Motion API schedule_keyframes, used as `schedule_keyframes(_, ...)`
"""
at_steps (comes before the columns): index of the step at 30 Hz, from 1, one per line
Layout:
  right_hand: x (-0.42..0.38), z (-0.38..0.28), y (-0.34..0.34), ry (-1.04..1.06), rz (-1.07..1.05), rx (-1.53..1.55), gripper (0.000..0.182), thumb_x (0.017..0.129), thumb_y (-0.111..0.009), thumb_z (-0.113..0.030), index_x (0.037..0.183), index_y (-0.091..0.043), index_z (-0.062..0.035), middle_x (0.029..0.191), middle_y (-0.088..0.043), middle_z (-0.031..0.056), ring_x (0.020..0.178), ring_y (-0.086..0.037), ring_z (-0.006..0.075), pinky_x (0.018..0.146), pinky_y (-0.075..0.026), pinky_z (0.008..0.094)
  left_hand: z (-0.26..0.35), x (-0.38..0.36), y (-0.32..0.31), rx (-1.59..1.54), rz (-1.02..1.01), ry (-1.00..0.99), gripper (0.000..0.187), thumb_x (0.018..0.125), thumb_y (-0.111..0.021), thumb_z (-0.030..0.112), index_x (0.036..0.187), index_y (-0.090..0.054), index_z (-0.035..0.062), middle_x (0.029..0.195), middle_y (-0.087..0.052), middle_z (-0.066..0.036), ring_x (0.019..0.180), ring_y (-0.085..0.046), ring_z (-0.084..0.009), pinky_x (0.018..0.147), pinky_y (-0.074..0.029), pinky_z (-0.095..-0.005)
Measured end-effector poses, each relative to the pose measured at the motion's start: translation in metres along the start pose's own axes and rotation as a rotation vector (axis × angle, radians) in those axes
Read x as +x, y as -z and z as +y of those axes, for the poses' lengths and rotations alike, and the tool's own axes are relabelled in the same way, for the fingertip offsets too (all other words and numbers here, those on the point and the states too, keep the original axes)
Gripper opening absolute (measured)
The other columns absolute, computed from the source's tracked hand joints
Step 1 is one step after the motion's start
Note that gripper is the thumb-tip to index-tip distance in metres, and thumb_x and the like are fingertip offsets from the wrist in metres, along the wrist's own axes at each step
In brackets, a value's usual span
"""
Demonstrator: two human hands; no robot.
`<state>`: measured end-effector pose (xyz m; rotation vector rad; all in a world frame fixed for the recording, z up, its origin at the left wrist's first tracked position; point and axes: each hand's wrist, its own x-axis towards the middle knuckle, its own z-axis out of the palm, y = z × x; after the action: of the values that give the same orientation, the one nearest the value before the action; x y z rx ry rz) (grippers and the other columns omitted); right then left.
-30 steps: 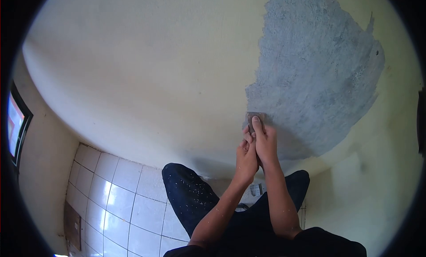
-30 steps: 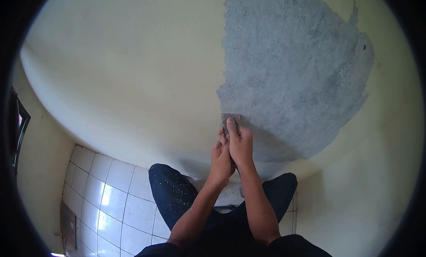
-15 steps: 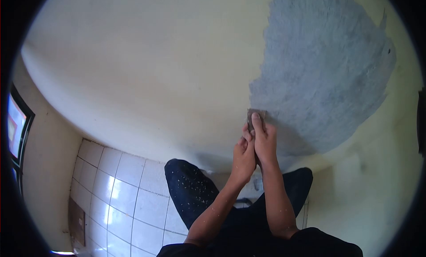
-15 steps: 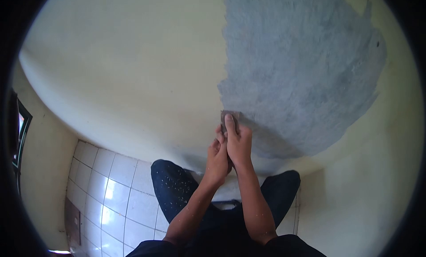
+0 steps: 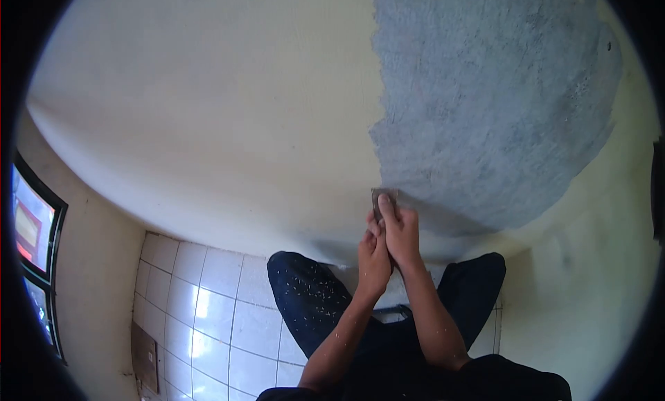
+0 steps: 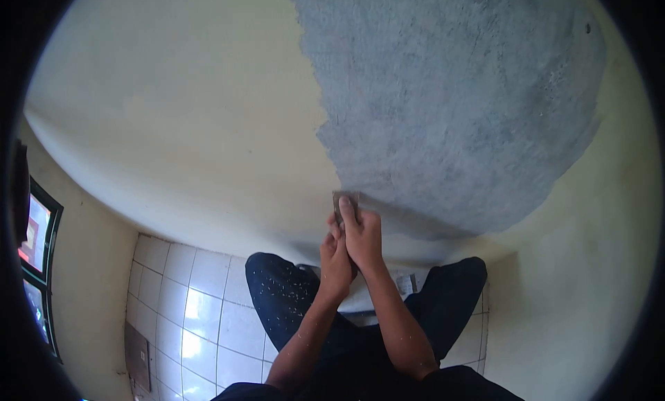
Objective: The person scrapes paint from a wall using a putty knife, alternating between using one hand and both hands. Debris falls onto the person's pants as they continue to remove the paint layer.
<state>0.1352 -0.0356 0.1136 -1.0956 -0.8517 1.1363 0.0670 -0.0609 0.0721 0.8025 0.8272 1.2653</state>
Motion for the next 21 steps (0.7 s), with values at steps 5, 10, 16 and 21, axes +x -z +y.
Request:
schedule_keyframes(5,0.003,0.026,0.004,-0.001,-0.032,0.058,0.051,0.110,-0.055,-0.035,0.079,-0.066,0.0045,0.059,-0.056,0.0041,0.052,-0.061,0.0150,0.050,-0.051,0.0306,-0.021,0.006,0.017,0.120,0.016,-0.060,0.029,0.113,-0.047,0.020,0.118,-0.059,-0.0056,0.111,-0.068,-0.007,0.104,-0.061,-0.0093,0.092,-0.050,-0.0265)
schedule_keyframes(10,0.003,0.030,0.002,0.013,-0.035,0.075,0.051,0.110,-0.054,-0.035,0.080,-0.066,0.0048,0.059,-0.056,0.0040,0.053,-0.061,0.0152,0.051,-0.052,0.0301,-0.024,0.008,0.024,0.139,0.002,-0.061,0.027,0.112,-0.048,0.019,0.114,-0.060,-0.0056,0.109,-0.068,-0.007,0.103,-0.060,-0.0089,0.092,-0.049,-0.0259)
schedule_keyframes(16,-0.001,0.059,0.012,-0.039,-0.009,0.055,0.051,0.110,-0.054,-0.035,0.081,-0.066,0.0046,0.058,-0.056,0.0040,0.051,-0.060,0.0147,0.052,-0.052,0.0301,-0.044,0.003,0.033,0.159,0.016,-0.007,0.028,0.112,-0.049,0.020,0.110,-0.059,-0.0062,0.107,-0.067,-0.006,0.102,-0.059,-0.0078,0.089,-0.049,-0.0253)
schedule_keyframes(21,0.003,0.060,0.013,-0.033,-0.001,0.077,0.049,0.110,-0.054,-0.033,0.081,-0.066,0.0043,0.060,-0.057,0.0036,0.051,-0.056,0.0116,0.051,-0.049,0.0274,-0.052,0.007,0.036,0.132,0.015,-0.013,0.028,0.113,-0.049,0.021,0.107,-0.058,-0.0050,0.101,-0.067,-0.005,0.095,-0.059,-0.0067,0.082,-0.050,-0.0245)
